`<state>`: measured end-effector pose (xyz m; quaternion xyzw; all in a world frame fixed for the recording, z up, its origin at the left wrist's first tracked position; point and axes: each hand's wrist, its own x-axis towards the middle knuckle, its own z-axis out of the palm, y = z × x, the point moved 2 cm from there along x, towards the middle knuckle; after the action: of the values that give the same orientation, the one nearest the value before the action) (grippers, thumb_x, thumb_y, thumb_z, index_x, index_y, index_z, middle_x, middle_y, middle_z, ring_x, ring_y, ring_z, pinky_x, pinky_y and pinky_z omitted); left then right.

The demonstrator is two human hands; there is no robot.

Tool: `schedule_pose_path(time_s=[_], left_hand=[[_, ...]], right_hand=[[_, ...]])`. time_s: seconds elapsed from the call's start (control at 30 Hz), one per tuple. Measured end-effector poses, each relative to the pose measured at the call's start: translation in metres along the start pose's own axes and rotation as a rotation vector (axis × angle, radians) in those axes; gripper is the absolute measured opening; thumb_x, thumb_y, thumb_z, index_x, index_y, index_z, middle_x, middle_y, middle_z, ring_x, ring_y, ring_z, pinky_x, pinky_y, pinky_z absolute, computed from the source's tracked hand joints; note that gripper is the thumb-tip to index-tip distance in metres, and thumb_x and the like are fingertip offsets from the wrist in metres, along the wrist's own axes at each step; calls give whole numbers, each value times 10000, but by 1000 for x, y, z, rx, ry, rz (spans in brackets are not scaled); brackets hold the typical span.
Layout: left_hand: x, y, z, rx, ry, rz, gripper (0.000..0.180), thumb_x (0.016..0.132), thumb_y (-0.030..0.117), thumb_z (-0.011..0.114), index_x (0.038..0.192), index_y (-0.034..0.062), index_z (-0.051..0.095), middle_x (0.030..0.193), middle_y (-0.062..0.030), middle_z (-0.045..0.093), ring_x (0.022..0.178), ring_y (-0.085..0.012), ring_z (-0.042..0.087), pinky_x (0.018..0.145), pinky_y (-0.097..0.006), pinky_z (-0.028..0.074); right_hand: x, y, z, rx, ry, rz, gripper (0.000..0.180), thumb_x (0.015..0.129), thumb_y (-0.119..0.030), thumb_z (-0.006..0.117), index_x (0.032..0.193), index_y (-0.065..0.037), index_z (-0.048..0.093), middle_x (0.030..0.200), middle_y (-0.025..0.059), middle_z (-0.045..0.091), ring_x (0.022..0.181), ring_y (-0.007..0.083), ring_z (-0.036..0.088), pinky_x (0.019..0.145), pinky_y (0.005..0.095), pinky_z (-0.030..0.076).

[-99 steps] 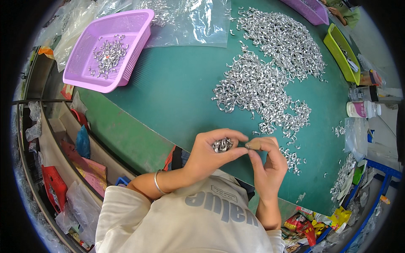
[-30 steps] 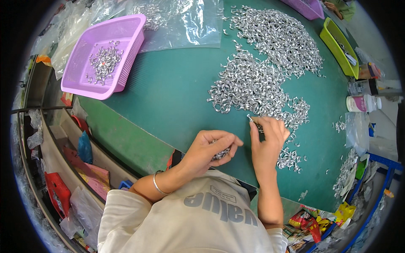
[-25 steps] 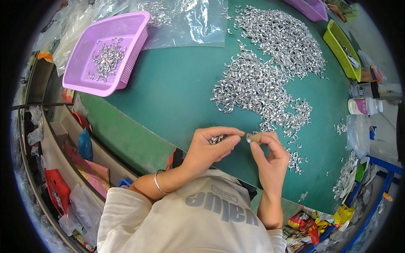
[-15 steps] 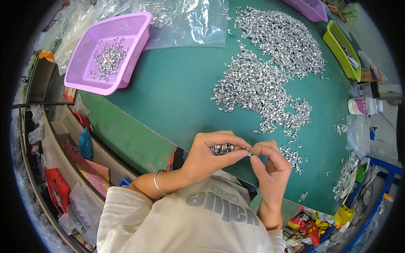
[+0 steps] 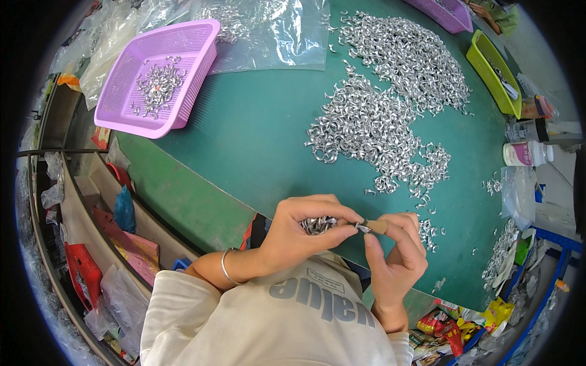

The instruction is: The person picks up metal components from a pile on a green workbench, joins them together by hand, and places the assembled items into a purple tray.

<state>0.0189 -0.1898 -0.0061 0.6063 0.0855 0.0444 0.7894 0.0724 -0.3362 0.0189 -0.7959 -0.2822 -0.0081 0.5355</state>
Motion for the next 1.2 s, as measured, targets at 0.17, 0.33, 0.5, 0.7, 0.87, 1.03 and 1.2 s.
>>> schedule_pose_path(time_s=[0.17, 0.33, 0.5, 0.7, 0.87, 1.03, 1.2], left_hand=[[-1, 1, -1, 10, -1, 15, 146, 716, -42, 635, 857, -14, 663, 743, -71, 605, 639, -86, 505, 550, -220, 379], [1, 5, -6, 40, 64, -29, 120, 732, -19, 631, 849, -10, 657, 749, -43, 599, 654, -64, 505, 559, -203, 387], [10, 33, -84, 228, 814, 266, 142, 762, 84, 650, 881, 7, 651, 697, 12, 573, 533, -11, 442, 466, -140, 306], [9, 79, -205, 767, 1276, 568, 230, 797, 103, 629, 953, -67, 633, 784, -46, 615, 674, -70, 526, 611, -189, 418], [17, 58, -176, 937, 1195, 510, 218, 800, 107, 619, 956, -44, 642, 796, -53, 633, 684, -67, 535, 628, -188, 425], [17, 8, -81, 207, 497, -25, 190, 836, 128, 574, 932, -31, 616, 588, 15, 482, 445, -15, 350, 368, -163, 251], [11, -33, -25, -638, 53, -513, 190, 871, 130, 527, 942, -41, 566, 650, -13, 448, 442, -43, 339, 338, -149, 218]], right_hand=[[0, -1, -1, -7, -10, -7, 215, 587, 46, 685, 785, 22, 604, 771, 100, 585, 690, 225, 502, 632, 304, 348], [1, 5, 0, 69, -6, 58, 190, 619, 55, 663, 796, 23, 603, 788, 102, 592, 730, 219, 510, 671, 302, 381], [2, 44, -22, -101, 91, 315, 179, 691, 61, 617, 863, 12, 607, 851, 83, 593, 768, 182, 514, 715, 267, 407], [10, 60, 0, -497, -120, 102, 439, 667, -31, 685, 1082, -29, 541, 1030, 128, 477, 929, 285, 449, 813, 369, 379], [-2, 65, 21, -466, -93, -3, 321, 704, 10, 634, 1015, -11, 560, 950, 118, 495, 843, 280, 469, 732, 357, 401], [-11, 65, 20, -272, -81, -20, 168, 700, 31, 636, 861, 3, 602, 834, 95, 551, 754, 261, 509, 677, 343, 416], [-2, 71, -11, -359, 60, 143, 165, 699, 40, 632, 858, 7, 603, 819, 114, 585, 773, 267, 525, 690, 331, 423]])
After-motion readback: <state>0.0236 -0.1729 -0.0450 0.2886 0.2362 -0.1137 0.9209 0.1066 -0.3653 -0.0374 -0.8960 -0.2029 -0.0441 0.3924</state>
